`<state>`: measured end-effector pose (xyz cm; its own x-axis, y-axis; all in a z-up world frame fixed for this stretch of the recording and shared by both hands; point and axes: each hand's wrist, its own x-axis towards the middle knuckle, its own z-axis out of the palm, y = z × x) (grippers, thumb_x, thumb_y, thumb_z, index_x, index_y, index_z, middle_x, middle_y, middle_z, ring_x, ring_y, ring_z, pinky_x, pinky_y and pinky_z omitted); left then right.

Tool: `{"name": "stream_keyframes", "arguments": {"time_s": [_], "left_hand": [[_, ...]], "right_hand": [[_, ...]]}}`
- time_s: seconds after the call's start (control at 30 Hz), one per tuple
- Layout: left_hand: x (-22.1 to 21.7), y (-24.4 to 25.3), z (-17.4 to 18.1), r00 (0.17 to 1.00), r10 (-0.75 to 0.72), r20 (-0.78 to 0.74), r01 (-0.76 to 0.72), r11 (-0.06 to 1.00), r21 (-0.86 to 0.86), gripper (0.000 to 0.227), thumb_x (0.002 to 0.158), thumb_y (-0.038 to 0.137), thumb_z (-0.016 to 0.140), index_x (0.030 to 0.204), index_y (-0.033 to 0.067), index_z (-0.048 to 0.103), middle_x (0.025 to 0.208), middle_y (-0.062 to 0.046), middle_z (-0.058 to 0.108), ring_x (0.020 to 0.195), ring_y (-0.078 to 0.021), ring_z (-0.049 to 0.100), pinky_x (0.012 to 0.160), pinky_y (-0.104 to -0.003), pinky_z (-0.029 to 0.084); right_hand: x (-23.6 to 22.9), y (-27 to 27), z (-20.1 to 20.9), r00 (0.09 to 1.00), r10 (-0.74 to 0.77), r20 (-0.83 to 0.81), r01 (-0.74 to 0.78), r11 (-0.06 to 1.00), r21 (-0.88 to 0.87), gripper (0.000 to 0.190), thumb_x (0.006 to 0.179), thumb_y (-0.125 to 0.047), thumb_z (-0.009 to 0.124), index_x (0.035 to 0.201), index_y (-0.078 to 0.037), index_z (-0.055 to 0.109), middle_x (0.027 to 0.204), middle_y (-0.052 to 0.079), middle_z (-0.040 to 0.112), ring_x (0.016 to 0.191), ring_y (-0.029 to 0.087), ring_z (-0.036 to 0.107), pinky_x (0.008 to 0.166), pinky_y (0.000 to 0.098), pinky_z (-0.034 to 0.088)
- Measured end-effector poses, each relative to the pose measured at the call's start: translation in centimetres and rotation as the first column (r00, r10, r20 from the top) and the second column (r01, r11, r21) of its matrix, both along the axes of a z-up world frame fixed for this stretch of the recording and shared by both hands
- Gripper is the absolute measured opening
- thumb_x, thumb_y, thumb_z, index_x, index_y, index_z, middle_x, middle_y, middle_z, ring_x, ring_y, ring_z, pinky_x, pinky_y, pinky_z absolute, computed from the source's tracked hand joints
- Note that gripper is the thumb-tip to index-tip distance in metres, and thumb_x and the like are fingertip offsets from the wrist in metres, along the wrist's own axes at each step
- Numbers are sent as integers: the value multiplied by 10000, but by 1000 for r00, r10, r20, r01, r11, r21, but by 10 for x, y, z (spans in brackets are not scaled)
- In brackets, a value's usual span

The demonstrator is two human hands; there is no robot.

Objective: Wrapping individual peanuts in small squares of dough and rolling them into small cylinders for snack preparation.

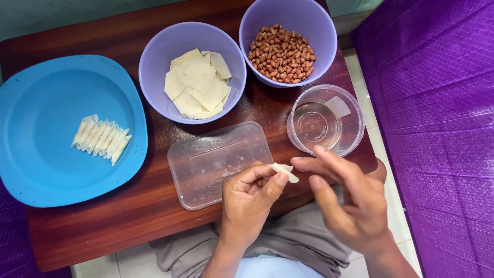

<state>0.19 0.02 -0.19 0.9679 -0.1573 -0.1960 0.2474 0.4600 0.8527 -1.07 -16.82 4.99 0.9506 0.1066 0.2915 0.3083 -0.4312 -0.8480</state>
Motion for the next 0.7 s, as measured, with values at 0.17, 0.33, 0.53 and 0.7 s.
{"name": "stream_keyframes", "arguments": {"time_s": [0.17, 0.33, 0.53, 0.7], "left_hand": [[-1, 1, -2, 999, 36, 39, -36, 999, 3, 145, 898, 49, 751, 995, -59, 750, 918, -62, 692, 766, -82, 571, 725, -191, 472], [-1, 1, -3, 994, 73, 77, -73, 997, -9, 133, 898, 31, 752, 999, -54, 747, 920, -51, 673, 761, -76, 549, 714, -189, 461], [0, 4, -4, 990, 80, 114, -81, 997, 9, 121, 866, 31, 784, 965, -30, 748, 931, -79, 704, 766, -91, 587, 723, -200, 493], [2, 6, -8, 983, 66, 172, -65, 998, -14, 150, 840, 49, 810, 958, 15, 723, 903, -58, 684, 763, -88, 588, 712, -200, 495]], "right_hand": [[-2, 10, 0, 996, -2, 91, 6, 999, -44, 522, 896, 70, 661, 1381, 37, 468, 1196, 181, 759, 1014, 196, 805, 871, 244, 663], [-4, 13, -2, 991, -3, 136, 13, 997, -73, 545, 905, 51, 681, 1388, 26, 431, 1185, 158, 765, 1037, 191, 809, 887, 241, 666], [-3, 16, -1, 988, 4, 152, 3, 999, -47, 597, 905, 33, 695, 1416, 17, 387, 1152, 162, 774, 1055, 227, 808, 910, 281, 666], [-2, 17, 0, 993, 5, 119, -3, 1000, -12, 647, 888, 28, 721, 1436, 5, 378, 1112, 138, 790, 1012, 202, 812, 873, 256, 662]]}}
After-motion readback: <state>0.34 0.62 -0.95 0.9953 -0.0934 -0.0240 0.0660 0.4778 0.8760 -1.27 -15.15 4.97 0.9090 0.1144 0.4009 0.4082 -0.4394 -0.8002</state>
